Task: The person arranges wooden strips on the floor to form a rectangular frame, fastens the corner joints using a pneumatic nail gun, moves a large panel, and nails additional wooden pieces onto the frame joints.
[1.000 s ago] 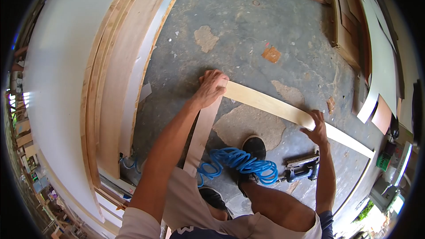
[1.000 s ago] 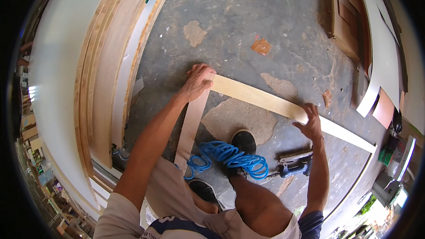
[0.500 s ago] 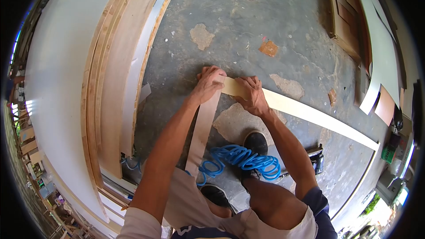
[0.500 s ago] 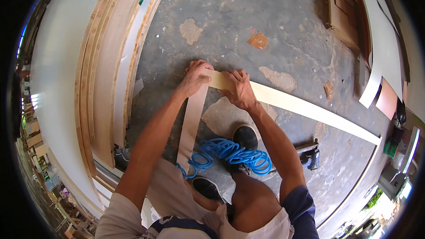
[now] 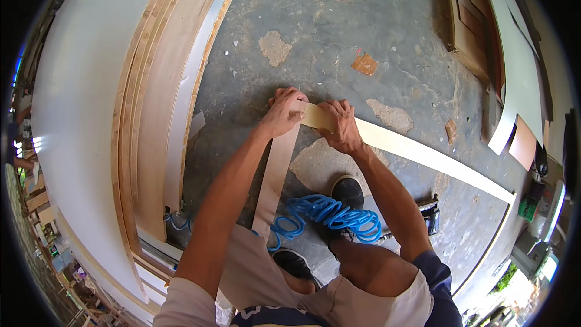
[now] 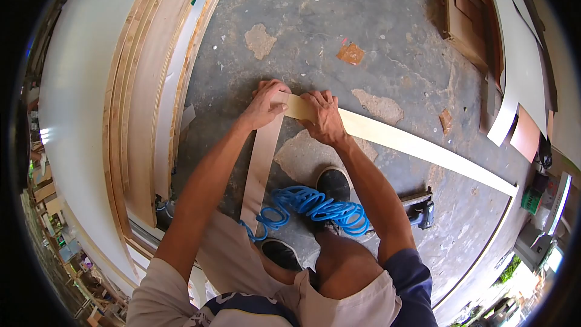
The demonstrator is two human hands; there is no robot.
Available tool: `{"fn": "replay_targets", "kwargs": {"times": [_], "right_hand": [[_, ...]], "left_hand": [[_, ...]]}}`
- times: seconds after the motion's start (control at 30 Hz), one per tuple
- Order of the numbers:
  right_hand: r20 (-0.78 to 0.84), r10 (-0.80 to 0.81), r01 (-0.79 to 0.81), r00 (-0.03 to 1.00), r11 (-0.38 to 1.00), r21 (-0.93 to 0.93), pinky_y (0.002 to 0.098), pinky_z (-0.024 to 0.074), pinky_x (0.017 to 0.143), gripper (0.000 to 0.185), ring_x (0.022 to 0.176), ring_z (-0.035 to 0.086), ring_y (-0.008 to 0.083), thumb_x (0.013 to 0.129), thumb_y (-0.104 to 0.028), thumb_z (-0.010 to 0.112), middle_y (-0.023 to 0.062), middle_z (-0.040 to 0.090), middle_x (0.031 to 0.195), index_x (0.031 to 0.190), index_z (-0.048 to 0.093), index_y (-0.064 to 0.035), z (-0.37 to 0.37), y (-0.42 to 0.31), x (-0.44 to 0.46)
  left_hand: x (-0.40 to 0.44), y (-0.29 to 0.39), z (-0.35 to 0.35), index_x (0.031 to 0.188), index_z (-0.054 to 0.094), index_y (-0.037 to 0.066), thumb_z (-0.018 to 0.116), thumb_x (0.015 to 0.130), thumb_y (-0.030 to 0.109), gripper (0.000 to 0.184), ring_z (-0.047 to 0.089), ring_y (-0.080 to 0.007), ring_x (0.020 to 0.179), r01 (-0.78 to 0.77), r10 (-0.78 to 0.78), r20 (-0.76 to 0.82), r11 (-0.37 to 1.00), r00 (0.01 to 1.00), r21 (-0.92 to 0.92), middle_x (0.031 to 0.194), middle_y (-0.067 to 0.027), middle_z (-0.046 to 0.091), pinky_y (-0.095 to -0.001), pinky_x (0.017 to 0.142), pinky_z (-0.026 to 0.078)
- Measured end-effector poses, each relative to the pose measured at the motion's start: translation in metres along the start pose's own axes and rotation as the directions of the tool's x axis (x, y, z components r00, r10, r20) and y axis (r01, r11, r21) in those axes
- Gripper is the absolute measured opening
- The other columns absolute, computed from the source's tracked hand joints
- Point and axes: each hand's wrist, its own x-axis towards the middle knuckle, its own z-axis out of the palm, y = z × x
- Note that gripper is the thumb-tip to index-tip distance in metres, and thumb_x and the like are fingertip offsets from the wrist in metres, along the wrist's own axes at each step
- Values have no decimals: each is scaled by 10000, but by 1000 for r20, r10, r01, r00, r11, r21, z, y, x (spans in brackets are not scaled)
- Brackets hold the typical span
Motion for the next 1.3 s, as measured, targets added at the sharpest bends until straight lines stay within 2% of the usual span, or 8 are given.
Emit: {"fn": "replay_targets", "kwargs": {"times": [0.43,0.63,0.87,0.93,1.03,1.1,1.23,1.3], "right_hand": [[-14,28,-28,1000,1000,-1,462,382,895,560,1067,489,339,691,-164,776,91,570,1170,1202,557,-102,0,-1,2],[1,56,-56,998,998,13,465,382,903,558,1087,490,339,682,-139,779,92,574,1160,1195,561,-111,1,-1,4],[37,81,-80,996,996,-33,440,405,899,551,1042,535,321,619,-131,832,88,614,1086,1125,618,-86,-6,-1,14],[17,38,-39,999,997,73,418,430,881,512,968,563,329,587,-151,854,103,634,1004,1041,639,-51,1,3,21],[-51,33,-28,998,995,97,411,445,869,487,921,571,343,578,-148,858,121,638,962,994,635,-28,7,4,20],[-52,45,-39,998,993,116,412,444,868,484,921,568,342,576,-149,859,119,635,966,989,633,-34,8,4,21],[-30,110,-104,993,982,155,423,432,878,493,952,558,330,575,-156,863,97,622,997,1005,639,-64,9,3,21],[-24,127,-123,992,984,133,430,423,887,499,980,549,323,578,-159,865,88,614,1016,1017,644,-76,10,3,20]], "left_hand": [[1,-4,7,1105,603,134,693,790,154,328,410,-289,1217,31,-30,-20,998,999,61,1196,-45,499,-433,1003,320],[7,-1,8,998,614,120,706,736,104,278,416,-285,1143,61,-60,-47,998,997,8,1099,-41,512,-455,947,328],[23,10,9,937,629,141,712,696,74,263,443,-312,1142,241,-248,16,953,969,185,1126,-47,533,-465,916,372],[24,13,10,933,635,146,708,689,63,268,444,-316,1145,271,-283,25,936,959,223,1132,-49,533,-472,914,376],[12,12,13,949,647,140,716,698,55,274,471,-316,1123,249,-240,-71,949,968,194,1111,-59,545,-474,914,392],[7,8,11,997,660,131,729,716,69,296,500,-312,1105,122,-113,-123,990,986,68,1096,-65,560,-464,926,403],[5,1,11,1043,666,116,746,731,100,322,523,-303,1095,68,-54,-157,994,986,81,1108,-68,575,-439,943,404],[3,-3,7,1061,663,115,758,724,111,351,504,-298,1133,-24,26,-132,1000,991,17,1148,-61,571,-450,957,392]]}}
